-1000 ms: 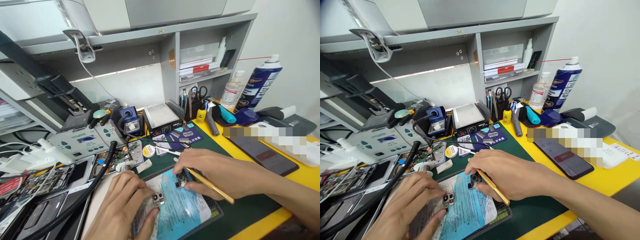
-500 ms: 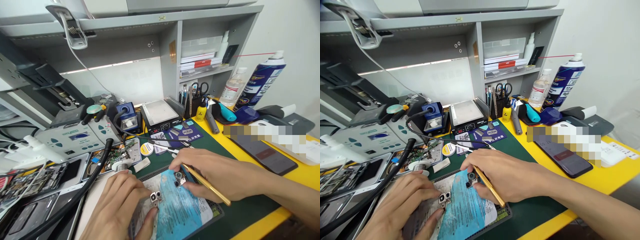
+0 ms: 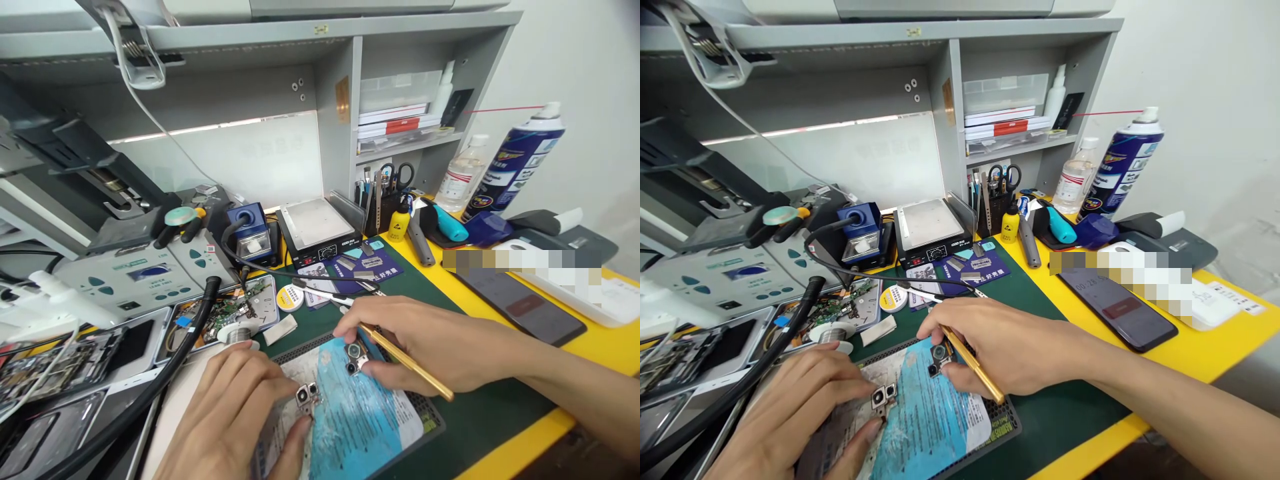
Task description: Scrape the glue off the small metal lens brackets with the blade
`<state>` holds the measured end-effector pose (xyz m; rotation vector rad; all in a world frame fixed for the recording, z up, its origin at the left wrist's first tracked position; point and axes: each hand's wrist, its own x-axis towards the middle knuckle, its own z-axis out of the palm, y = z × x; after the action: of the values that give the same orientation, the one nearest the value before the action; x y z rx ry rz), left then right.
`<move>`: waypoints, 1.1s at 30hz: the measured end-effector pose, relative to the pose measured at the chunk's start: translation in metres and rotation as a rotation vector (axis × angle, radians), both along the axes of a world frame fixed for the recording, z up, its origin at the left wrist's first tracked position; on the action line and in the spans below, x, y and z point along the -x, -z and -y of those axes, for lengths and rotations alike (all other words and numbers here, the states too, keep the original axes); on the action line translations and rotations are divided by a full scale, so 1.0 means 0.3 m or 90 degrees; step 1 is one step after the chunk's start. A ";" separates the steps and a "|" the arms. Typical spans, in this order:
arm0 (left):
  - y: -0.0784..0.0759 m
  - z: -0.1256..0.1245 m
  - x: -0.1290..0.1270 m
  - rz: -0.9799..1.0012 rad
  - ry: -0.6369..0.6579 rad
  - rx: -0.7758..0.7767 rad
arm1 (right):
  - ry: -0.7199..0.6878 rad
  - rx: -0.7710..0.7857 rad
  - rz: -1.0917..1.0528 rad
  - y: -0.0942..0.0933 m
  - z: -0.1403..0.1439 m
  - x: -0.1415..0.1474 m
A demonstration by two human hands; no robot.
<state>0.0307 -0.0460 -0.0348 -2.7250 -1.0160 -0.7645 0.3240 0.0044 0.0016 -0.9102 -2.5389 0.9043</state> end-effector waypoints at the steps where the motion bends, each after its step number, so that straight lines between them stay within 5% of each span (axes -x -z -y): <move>1: -0.002 0.000 0.000 0.000 0.001 0.000 | 0.001 -0.003 -0.003 0.000 -0.001 0.000; 33: 0.019 0.001 -0.003 0.007 -0.007 -0.008 | -0.042 -0.045 -0.142 0.009 -0.005 0.009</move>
<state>0.0315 -0.0462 -0.0406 -2.7049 -1.0243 -0.7824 0.3213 0.0059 -0.0009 -0.6674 -2.4044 0.8758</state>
